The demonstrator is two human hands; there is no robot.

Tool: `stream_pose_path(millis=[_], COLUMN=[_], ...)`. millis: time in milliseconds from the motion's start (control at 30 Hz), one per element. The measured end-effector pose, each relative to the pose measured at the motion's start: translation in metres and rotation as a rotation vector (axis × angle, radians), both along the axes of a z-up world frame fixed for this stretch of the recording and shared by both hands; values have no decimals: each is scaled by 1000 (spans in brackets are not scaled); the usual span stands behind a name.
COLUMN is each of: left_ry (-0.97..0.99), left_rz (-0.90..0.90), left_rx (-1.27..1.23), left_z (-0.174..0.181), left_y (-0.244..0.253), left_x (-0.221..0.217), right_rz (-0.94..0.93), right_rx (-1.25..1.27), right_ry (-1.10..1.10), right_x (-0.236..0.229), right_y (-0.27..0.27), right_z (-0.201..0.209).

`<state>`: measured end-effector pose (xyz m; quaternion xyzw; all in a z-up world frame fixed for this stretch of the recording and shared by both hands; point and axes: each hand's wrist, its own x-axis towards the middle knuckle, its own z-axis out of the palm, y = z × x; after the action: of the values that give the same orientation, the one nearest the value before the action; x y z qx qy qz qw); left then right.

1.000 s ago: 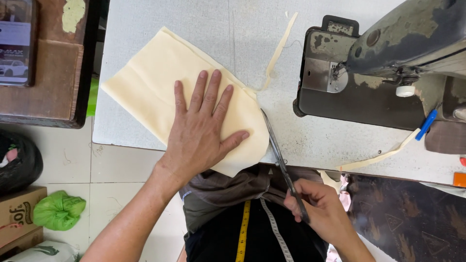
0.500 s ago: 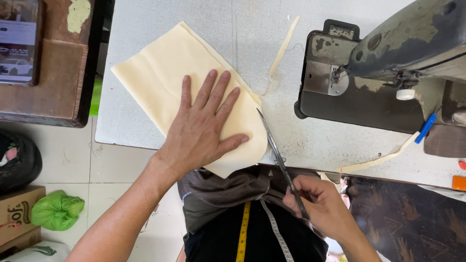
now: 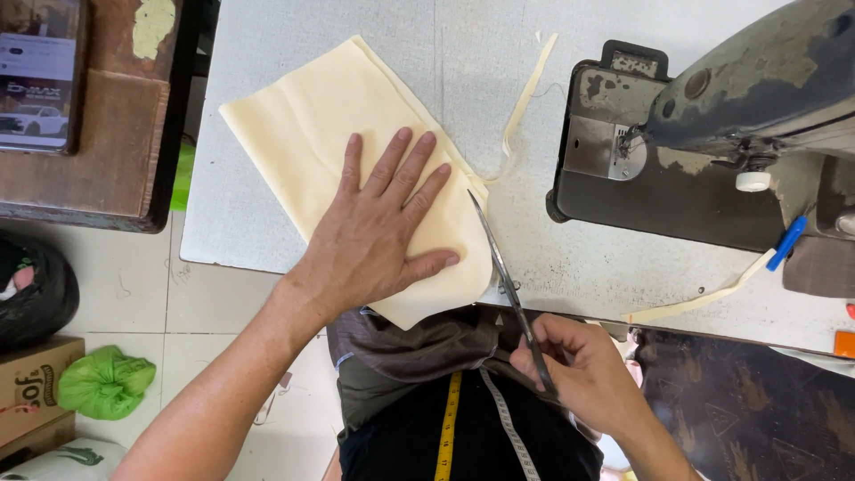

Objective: The person aligns a piece of brown striped fabric on top of a cream-colored fabric on a table. Using shears, they cut the cream fabric along the edge of the brown fabric. They then trim the edges of the cream fabric and fold it.

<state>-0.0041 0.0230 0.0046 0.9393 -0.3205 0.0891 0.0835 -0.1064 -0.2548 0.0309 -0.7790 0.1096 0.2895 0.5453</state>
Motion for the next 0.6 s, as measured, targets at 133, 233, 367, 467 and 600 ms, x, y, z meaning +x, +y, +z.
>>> stream_pose_path(millis=[133, 233, 367, 467, 600], left_ry=[-11, -32, -19, -20, -46], left_rz=[0, 13, 27, 39, 78], left_rx=[-7, -1, -12, -8, 16], left_z=[0, 0, 0, 0, -2], left_y=[0, -1, -3, -3, -6], left_x=[0, -2, -6, -8, -13], right_rz=[-89, -91, -85, -72, -66], right_rx=[57, 115, 5, -14, 143], right_ry=[38, 59, 36, 31, -106], right_x=[-9, -4, 7, 6, -8], right_y=[-4, 2, 19, 22, 16], right_z=[-6, -4, 5, 3, -17])
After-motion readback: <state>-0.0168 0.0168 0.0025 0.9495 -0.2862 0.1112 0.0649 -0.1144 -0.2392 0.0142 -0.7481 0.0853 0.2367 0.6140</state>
